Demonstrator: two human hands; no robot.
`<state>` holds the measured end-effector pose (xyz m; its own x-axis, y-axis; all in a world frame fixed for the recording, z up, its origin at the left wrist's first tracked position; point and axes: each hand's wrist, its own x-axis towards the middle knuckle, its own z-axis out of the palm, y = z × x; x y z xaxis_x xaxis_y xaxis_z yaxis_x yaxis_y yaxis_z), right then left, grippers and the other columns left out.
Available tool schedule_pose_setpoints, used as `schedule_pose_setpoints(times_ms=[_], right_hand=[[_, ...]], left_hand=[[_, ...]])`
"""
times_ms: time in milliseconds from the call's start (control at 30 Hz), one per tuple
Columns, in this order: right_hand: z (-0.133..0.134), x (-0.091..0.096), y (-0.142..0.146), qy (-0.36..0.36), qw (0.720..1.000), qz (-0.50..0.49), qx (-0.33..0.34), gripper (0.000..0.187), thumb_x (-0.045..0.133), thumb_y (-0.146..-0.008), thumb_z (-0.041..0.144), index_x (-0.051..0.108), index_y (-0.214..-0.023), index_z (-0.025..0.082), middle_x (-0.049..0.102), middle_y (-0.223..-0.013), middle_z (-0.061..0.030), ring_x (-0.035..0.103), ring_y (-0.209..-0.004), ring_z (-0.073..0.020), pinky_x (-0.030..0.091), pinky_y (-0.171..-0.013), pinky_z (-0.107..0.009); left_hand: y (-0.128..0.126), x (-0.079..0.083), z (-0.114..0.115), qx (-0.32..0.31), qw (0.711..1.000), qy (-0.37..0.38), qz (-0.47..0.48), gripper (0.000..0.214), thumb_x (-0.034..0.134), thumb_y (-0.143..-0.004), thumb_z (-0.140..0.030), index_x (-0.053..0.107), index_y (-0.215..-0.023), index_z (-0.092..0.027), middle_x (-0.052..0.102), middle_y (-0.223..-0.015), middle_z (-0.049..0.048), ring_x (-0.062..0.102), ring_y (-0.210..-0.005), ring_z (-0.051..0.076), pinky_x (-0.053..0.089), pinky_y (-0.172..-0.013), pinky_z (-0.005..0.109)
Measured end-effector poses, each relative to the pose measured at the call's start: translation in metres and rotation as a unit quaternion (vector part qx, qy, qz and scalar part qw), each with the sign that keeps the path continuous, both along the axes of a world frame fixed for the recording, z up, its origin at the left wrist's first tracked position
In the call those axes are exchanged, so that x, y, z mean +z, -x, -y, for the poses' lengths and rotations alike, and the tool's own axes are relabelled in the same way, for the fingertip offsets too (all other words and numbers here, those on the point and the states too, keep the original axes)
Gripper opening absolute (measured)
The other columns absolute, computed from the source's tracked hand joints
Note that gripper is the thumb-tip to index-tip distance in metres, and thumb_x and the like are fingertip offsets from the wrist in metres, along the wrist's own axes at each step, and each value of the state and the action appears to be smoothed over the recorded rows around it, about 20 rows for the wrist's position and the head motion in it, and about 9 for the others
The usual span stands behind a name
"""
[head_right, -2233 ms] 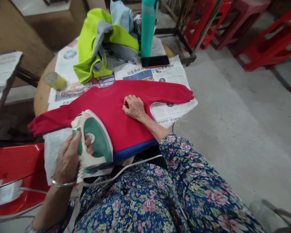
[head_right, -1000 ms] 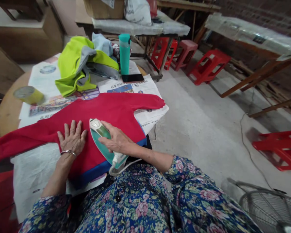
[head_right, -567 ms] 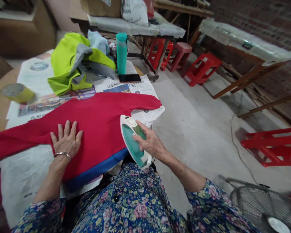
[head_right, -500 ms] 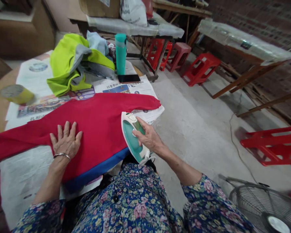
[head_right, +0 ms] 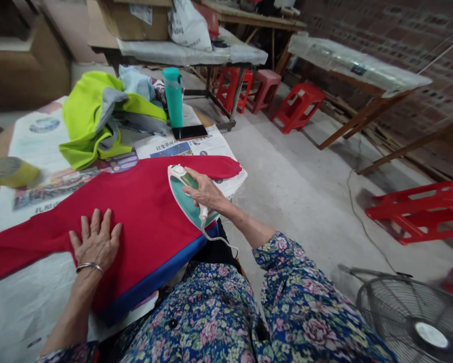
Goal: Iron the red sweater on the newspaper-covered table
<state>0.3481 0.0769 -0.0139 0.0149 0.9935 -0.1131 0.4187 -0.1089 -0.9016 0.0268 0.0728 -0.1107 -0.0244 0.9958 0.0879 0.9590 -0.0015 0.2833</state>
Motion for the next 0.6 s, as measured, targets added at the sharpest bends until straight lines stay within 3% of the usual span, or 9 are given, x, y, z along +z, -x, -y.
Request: schedule_pose_setpoints(times_ms=[200,367,467,600], right_hand=[[-0.004,0.008,-0.029,0.007,0.995,0.071,-0.068,0.072,0.064,-0.092,0.027,0.059,-0.163,0.014,0.058,-0.057,0.0057,0.061,-0.051,-0.0196,0.059,-0.062,-0.035],[-0.013,0.012,-0.046,0.013,0.984,0.113,-0.14,0.076,0.066,-0.091,0.024,0.056,-0.164,0.007,0.06,-0.058,0.0047,0.064,-0.053,-0.0196,0.06,-0.065,-0.035],[-0.02,0.014,-0.041,0.007,0.99,0.093,-0.102,0.077,0.069,-0.092,0.024,0.055,-0.166,0.007,0.062,-0.062,0.0038,0.061,-0.051,-0.0169,0.058,-0.062,-0.033],[-0.042,0.016,-0.025,-0.008,0.999,0.03,0.02,0.074,0.071,-0.091,0.022,0.059,-0.164,0.016,0.069,-0.076,0.0024,0.055,-0.048,-0.0104,0.052,-0.053,-0.027]], left_hand=[[-0.003,0.0,0.003,0.006,1.0,-0.002,0.0,0.063,0.038,-0.112,-0.039,0.059,-0.166,-0.014,0.045,-0.178,0.0203,0.032,-0.171,0.041,0.014,-0.139,0.069],[-0.003,-0.004,0.003,0.003,1.0,-0.009,0.001,0.063,0.038,-0.111,-0.04,0.061,-0.163,-0.013,0.046,-0.177,0.0206,0.033,-0.17,0.041,0.014,-0.139,0.07],[-0.003,-0.006,0.002,0.01,1.0,-0.013,0.003,0.063,0.038,-0.111,-0.04,0.062,-0.163,-0.014,0.047,-0.177,0.0186,0.034,-0.17,0.04,0.013,-0.139,0.071],[-0.003,-0.006,0.001,0.015,1.0,-0.002,0.006,0.063,0.04,-0.11,-0.039,0.063,-0.162,-0.014,0.046,-0.177,0.0196,0.035,-0.17,0.041,0.014,-0.138,0.071]])
